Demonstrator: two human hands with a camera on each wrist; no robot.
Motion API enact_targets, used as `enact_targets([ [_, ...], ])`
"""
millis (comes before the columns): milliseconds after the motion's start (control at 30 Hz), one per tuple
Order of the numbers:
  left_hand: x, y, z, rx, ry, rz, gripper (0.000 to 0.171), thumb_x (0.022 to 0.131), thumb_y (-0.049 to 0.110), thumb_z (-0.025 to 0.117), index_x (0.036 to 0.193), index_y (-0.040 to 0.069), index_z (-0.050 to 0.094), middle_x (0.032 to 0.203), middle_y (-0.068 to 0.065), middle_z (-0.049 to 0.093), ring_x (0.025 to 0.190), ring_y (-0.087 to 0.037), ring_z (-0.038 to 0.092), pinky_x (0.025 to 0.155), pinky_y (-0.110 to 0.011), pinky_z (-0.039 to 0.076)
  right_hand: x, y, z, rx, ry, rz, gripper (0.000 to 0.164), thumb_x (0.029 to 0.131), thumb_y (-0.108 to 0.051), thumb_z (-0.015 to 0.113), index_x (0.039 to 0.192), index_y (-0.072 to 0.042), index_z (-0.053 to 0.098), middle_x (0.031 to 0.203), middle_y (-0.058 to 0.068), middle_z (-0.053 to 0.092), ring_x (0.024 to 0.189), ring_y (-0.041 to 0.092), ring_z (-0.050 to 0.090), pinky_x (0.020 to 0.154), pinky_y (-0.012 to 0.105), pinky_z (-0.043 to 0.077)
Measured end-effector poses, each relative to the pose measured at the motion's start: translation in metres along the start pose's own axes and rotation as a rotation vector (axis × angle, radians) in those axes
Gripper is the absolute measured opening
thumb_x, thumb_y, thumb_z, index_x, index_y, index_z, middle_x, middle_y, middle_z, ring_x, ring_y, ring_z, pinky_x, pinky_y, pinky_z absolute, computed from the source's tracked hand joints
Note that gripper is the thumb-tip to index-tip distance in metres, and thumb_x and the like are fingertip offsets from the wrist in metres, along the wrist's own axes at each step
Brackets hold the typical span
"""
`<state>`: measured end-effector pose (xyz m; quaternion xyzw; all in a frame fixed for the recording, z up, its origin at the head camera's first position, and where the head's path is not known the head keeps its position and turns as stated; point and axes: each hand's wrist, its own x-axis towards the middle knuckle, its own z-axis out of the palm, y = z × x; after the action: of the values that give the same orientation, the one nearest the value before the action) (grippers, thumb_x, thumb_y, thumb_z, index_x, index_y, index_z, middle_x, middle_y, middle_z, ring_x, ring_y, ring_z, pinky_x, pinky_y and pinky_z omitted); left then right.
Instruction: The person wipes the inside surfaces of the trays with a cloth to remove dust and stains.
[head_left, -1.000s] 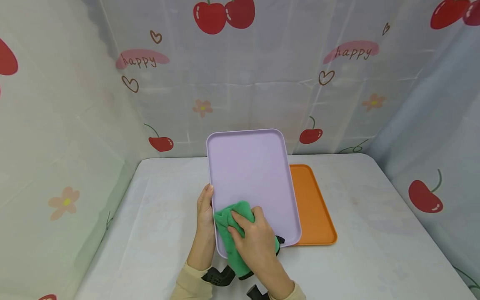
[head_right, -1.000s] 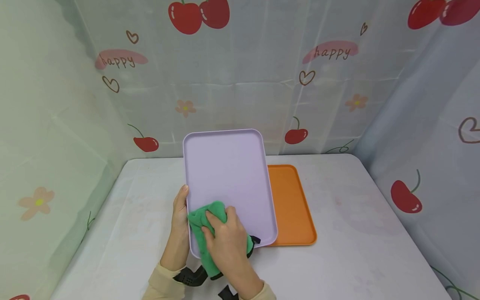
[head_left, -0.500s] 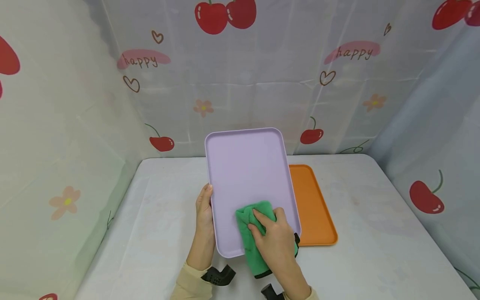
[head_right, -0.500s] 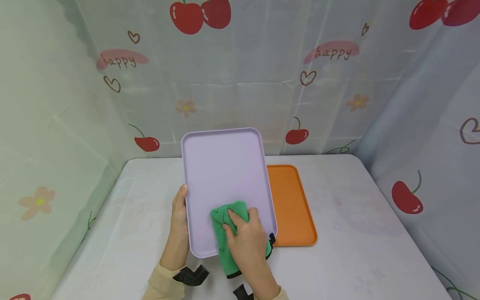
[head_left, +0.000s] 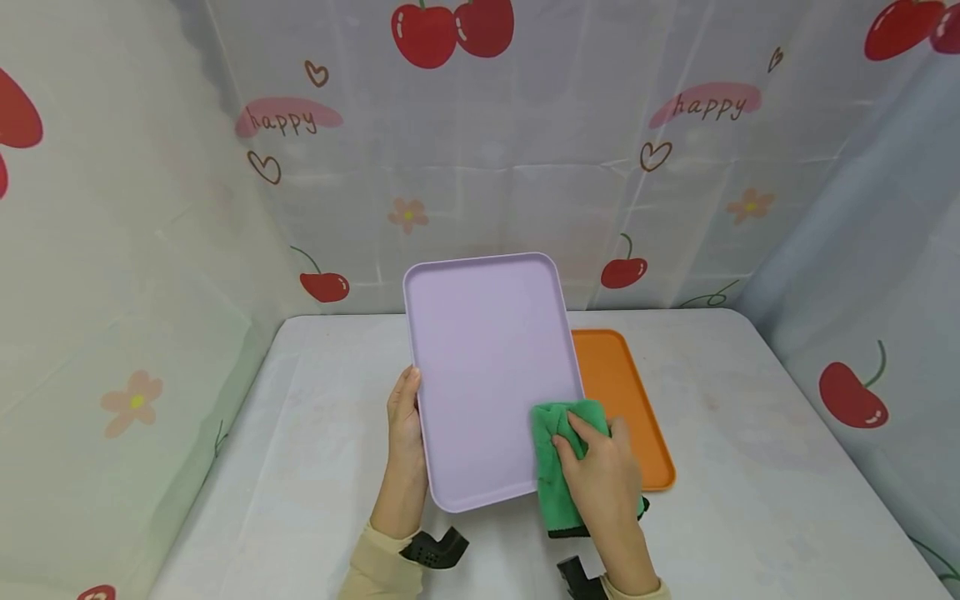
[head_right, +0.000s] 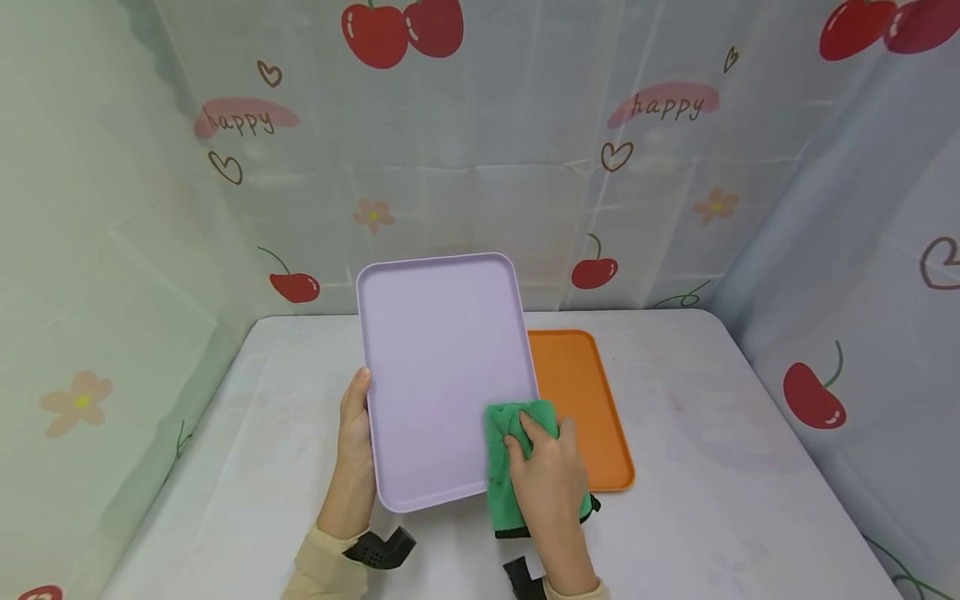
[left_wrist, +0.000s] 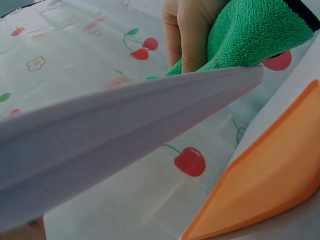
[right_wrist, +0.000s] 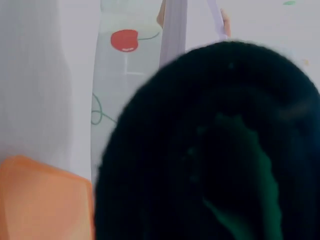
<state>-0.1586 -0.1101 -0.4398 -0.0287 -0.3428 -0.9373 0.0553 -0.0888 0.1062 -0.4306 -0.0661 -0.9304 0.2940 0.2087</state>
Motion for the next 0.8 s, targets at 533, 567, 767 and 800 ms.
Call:
enact_targets([
  [533, 0.001, -0.001, 0.001, -0.009, 0.021, -0.001, 0.026, 0.105, 0.014, 0.040, 0.096, 0.011, 0.064, 0.083, 0.000, 0.072, 0.070, -0.012, 0.071, 0.060, -0.022, 0.058, -0.005, 0.003, 0.009, 0.014, 0.031, -0.004, 0.036, 0.076, -0.017, 0.084, 0.107, -0.002, 0.074, 0.081, 0.018, 0.054, 0.059, 0.020, 0.047, 0.044, 0.024, 0.036],
  [567, 0.001, -0.002, 0.001, -0.007, 0.026, 0.001, 0.026, 0.105, 0.013, 0.040, 0.095, 0.011, 0.064, 0.082, 0.000, 0.072, 0.069, -0.012, 0.071, 0.059, -0.022, 0.058, -0.006, 0.002, 0.010, 0.018, 0.025, -0.001, 0.036, 0.076, -0.017, 0.084, 0.108, -0.002, 0.074, 0.081, 0.018, 0.055, 0.060, 0.021, 0.048, 0.044, 0.024, 0.037],
  [767, 0.001, -0.002, 0.001, -0.011, 0.049, 0.005, 0.026, 0.105, 0.013, 0.040, 0.095, 0.012, 0.064, 0.081, 0.000, 0.072, 0.067, -0.012, 0.071, 0.058, -0.022, 0.058, -0.011, -0.005, 0.015, 0.035, 0.016, -0.029, 0.036, 0.076, -0.018, 0.084, 0.106, -0.002, 0.075, 0.081, 0.018, 0.055, 0.060, 0.019, 0.048, 0.044, 0.023, 0.039],
  [800, 0.001, -0.003, 0.002, -0.014, 0.050, 0.006, 0.027, 0.105, 0.013, 0.040, 0.095, 0.012, 0.064, 0.081, 0.000, 0.072, 0.067, -0.012, 0.071, 0.057, -0.022, 0.057, -0.012, -0.006, 0.017, 0.037, 0.015, -0.040, 0.036, 0.076, -0.018, 0.084, 0.106, -0.002, 0.075, 0.081, 0.017, 0.055, 0.059, 0.019, 0.048, 0.043, 0.022, 0.040],
])
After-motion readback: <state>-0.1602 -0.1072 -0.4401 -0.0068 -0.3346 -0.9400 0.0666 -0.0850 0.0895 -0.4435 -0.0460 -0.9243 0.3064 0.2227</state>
